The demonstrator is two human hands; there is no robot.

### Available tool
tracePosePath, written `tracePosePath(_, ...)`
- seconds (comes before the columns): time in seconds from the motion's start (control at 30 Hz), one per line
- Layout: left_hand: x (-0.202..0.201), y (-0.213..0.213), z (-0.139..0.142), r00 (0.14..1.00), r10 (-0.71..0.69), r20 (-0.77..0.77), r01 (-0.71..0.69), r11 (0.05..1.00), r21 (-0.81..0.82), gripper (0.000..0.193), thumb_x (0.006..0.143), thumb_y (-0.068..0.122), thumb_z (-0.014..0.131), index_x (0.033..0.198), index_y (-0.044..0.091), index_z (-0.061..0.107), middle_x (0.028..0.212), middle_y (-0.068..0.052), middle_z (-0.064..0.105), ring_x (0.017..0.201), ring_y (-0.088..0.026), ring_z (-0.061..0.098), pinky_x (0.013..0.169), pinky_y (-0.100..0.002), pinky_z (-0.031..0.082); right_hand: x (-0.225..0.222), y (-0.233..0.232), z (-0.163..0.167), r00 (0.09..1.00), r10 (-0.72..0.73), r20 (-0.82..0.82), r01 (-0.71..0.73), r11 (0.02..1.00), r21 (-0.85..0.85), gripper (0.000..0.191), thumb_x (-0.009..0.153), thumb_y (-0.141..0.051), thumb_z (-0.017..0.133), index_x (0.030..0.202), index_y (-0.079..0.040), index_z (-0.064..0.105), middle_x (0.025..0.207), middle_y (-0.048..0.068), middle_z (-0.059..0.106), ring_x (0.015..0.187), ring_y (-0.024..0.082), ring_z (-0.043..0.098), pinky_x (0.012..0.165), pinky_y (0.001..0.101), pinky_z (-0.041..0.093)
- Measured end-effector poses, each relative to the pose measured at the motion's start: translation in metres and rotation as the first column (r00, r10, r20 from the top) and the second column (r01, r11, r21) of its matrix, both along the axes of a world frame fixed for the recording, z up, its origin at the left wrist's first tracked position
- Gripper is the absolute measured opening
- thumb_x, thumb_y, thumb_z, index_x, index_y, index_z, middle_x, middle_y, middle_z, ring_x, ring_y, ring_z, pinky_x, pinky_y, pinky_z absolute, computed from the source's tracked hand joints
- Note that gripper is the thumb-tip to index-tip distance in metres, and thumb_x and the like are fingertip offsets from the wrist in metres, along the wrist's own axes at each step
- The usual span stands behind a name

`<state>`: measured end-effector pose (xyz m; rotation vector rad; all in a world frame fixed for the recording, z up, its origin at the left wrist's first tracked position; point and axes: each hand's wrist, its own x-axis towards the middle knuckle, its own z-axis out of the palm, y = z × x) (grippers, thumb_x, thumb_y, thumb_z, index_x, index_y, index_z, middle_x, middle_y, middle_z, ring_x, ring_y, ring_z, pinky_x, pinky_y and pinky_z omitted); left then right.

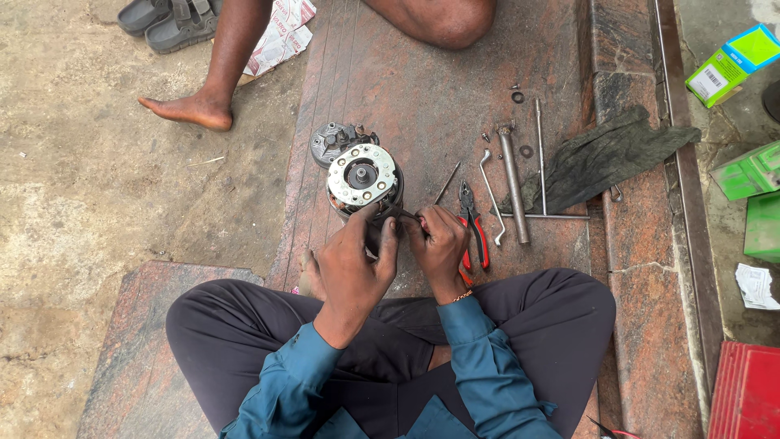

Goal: The person sits on the ground reassembling a starter motor. They fit a carbon-brush holder plate onto the motor's drive-end housing, align the parts by hand, press the end cap into place, and use pliers and a small tool to seat and adjust components, working the parts together on their lap.

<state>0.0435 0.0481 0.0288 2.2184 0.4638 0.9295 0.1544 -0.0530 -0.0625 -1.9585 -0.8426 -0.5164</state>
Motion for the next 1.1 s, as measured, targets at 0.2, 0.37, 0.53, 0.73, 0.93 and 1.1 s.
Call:
tracePosePath(0.2, -0.004, -0.001, 0.001, 0.999, -0.005, 0.044, -0.006, 0.974, 0.227, 0.035, 0.097, 0.022, 0.072, 0.124, 0.001, 0.065, 0.087, -0.015, 0.071, 0.072, -0.029, 0.069, 0.065, -0.039, 0.053, -0.003, -0.01, 0.008, 1.0, 0.001, -0.02, -0.002, 0.999, -0.035, 0.045, 0.099, -0.038, 0.071, 0.076, -0.002, 0.056, 0.068, 0.01, 0.053, 0.06, 0.03, 0.055, 0.053, 0.042, 0.04)
tracePosePath(0.37, -0.006, -0.006, 0.001, 0.999, 0.026, -0.038, -0.014, 0.957, 0.29, 0.043, 0.095, 0.024, 0.073, 0.126, -0.004, 0.066, 0.075, -0.014, 0.067, 0.062, -0.029, 0.066, 0.057, -0.042, 0.05, 0.002, -0.019, 0.01, 0.997, 0.041, -0.07, -0.046, 0.996, -0.072, 0.045, 0.096, -0.037, 0.074, 0.076, 0.0, 0.056, 0.067, 0.012, 0.054, 0.058, 0.031, 0.055, 0.051, 0.0431, 0.041)
tracePosePath(0.53, -0.01, -0.019, 0.003, 0.984, 0.025, -0.175, 0.034, 0.945, 0.326, 0.067, 0.095, 0.033, 0.071, 0.138, -0.015, 0.051, 0.068, -0.012, 0.064, 0.055, -0.028, 0.064, 0.053, -0.041, 0.049, 0.021, -0.054, 0.02, 0.933, 0.196, -0.302, -0.285, 0.915, -0.287, 0.042, 0.093, -0.039, 0.073, 0.079, 0.0, 0.066, 0.06, 0.015, 0.052, 0.054, 0.034, 0.052, 0.051, 0.0439, 0.04)
tracePosePath(0.73, -0.007, -0.03, 0.006, 0.949, -0.026, -0.313, 0.106, 0.965, 0.239, 0.088, 0.093, 0.038, 0.071, 0.146, -0.023, 0.036, 0.062, -0.012, 0.064, 0.046, -0.028, 0.062, 0.042, -0.04, 0.048, 0.028, -0.075, 0.034, 0.897, 0.172, -0.408, -0.267, 0.945, -0.188, 0.047, 0.095, -0.044, 0.068, 0.079, 0.0, 0.064, 0.053, 0.01, 0.042, 0.048, 0.021, 0.04, 0.049, 0.0396, 0.033)
tracePosePath(0.93, -0.021, 0.026, 0.015, 0.995, -0.1, 0.03, 0.104, 0.967, -0.233, 0.039, 0.095, 0.027, 0.074, 0.128, 0.008, 0.069, 0.076, -0.006, 0.075, 0.061, -0.017, 0.07, 0.057, -0.033, 0.054, 0.021, -0.064, 0.042, 0.89, 0.179, -0.419, -0.288, 0.934, -0.213, 0.049, 0.096, -0.045, 0.069, 0.083, 0.001, 0.06, 0.06, 0.013, 0.041, 0.053, 0.022, 0.038, 0.05, 0.0404, 0.035)
tracePosePath(1.1, -0.012, 0.07, 0.016, 0.985, -0.127, 0.117, 0.106, 0.979, 0.173, 0.077, 0.076, 0.035, 0.091, 0.138, 0.003, 0.058, 0.13, -0.021, 0.063, 0.122, -0.036, 0.059, 0.104, -0.045, 0.049, 0.049, -0.087, 0.018, 0.793, 0.007, -0.61, -0.356, 0.817, -0.453, 0.038, 0.088, -0.041, 0.075, 0.094, -0.003, 0.068, 0.068, 0.012, 0.061, 0.06, 0.024, 0.058, 0.062, 0.0406, 0.048)
